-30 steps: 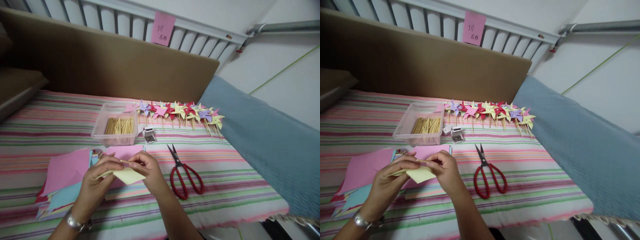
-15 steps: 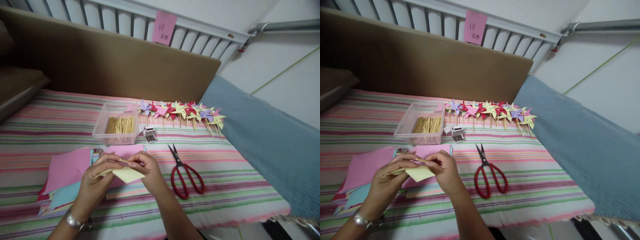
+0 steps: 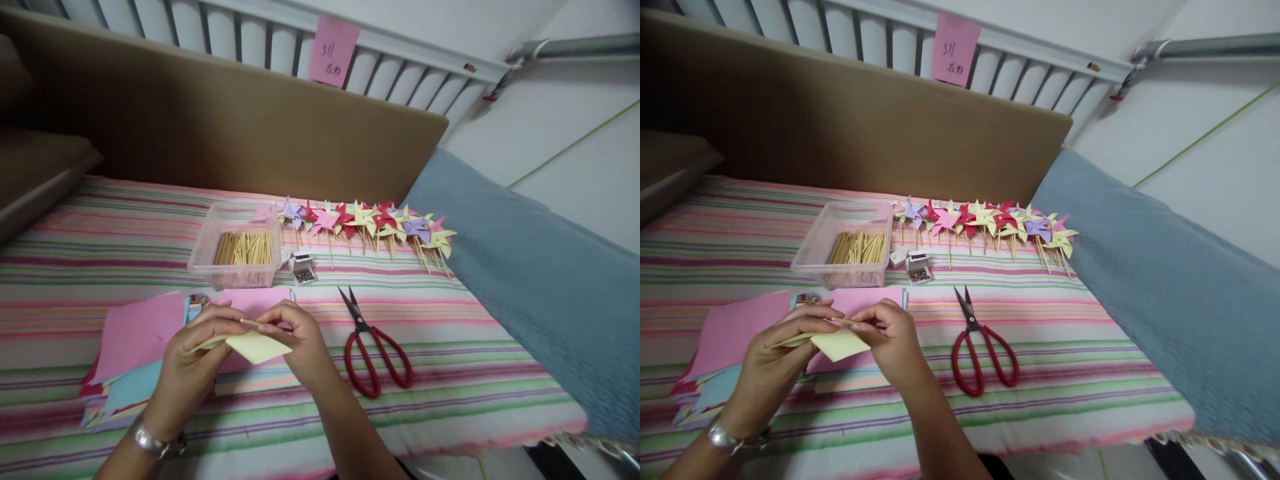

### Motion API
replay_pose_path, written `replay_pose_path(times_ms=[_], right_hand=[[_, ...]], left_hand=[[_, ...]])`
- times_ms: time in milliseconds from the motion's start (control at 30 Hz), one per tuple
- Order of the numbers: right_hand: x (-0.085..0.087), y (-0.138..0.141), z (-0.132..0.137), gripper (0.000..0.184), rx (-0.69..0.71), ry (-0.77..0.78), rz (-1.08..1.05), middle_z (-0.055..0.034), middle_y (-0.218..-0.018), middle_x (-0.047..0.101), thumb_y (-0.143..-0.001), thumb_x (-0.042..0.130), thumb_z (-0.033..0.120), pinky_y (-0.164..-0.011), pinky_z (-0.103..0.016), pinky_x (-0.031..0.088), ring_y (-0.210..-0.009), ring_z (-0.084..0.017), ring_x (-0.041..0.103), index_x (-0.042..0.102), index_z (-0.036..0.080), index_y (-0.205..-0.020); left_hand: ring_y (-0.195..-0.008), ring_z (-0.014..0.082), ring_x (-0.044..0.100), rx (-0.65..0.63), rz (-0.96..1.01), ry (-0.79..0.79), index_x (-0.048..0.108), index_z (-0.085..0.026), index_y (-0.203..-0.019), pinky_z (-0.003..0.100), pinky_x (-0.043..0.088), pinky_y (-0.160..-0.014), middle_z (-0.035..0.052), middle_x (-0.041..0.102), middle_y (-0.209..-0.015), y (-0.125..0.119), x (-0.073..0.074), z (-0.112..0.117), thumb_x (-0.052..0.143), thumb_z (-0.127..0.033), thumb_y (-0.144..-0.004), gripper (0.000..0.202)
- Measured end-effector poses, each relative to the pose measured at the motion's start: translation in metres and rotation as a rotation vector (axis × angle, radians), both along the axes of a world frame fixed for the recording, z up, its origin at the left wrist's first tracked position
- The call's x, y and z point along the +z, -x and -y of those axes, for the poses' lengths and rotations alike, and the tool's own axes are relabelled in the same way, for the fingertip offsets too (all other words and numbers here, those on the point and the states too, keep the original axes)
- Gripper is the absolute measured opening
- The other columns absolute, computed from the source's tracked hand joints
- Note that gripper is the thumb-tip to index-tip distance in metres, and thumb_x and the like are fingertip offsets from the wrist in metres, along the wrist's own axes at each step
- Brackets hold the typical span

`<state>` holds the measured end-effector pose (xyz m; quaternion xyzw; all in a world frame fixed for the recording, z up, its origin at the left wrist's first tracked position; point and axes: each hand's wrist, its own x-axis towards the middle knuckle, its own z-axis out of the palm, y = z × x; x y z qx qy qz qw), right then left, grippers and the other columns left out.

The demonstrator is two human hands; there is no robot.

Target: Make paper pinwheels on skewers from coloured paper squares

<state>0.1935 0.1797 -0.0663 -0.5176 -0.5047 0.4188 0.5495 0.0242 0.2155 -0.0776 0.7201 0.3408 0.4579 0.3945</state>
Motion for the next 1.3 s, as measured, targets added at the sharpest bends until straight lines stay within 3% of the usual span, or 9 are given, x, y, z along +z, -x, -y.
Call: replay_pose_path(times_ms=[200,467,967,1300], right_hand=[[0.0026,0.0007,0.0009,0.004,0.001,-0.011,-0.002,0.0012,-0.069,0.059,-0.073,0.068,0.020,-0.062,-0.023,0.041,-0.067,-0.013,0.054,0.069,0.021,-0.070],[0.0025,0.0024,0.0004,0.003,-0.006,-0.010,0.004,0.0006,-0.069,0.059,-0.072,0.069,0.022,-0.060,-0.023,0.041,-0.066,-0.013,0.054,0.070,0.021,-0.070],[0.0034,0.0043,-0.0001,0.005,-0.009,-0.029,0.008,0.0003,-0.067,0.059,-0.072,0.068,0.022,-0.059,-0.023,0.041,-0.065,-0.013,0.055,0.070,0.021,-0.068],[0.0040,0.0044,0.0014,0.003,-0.004,-0.041,0.010,0.0002,-0.068,0.060,-0.072,0.068,0.019,-0.060,-0.022,0.041,-0.066,-0.013,0.056,0.071,0.020,-0.070]], left_hand=[[-0.097,0.0197,0.058,0.000,-0.009,0.014,0.070,-0.026,-0.082,0.037,0.037,-0.097,0.0021,0.066,-0.096,0.0015,-0.0019,0.0001,0.059,-0.017,-0.078,0.015],[-0.091,0.0198,0.060,0.021,-0.008,0.011,0.070,-0.026,-0.080,0.036,0.041,-0.091,0.0026,0.067,-0.092,0.0013,0.0001,0.0003,0.061,-0.020,-0.077,0.011],[-0.089,0.0179,0.060,-0.003,0.018,-0.006,0.069,-0.026,-0.080,0.041,0.031,-0.104,0.0001,0.067,-0.090,0.0023,0.0001,0.0001,0.061,-0.016,-0.077,0.014],[-0.090,0.0162,0.060,-0.008,0.010,-0.031,0.069,-0.027,-0.081,0.036,0.035,-0.100,-0.0012,0.067,-0.090,0.0018,0.0015,0.0003,0.059,-0.013,-0.078,0.017]])
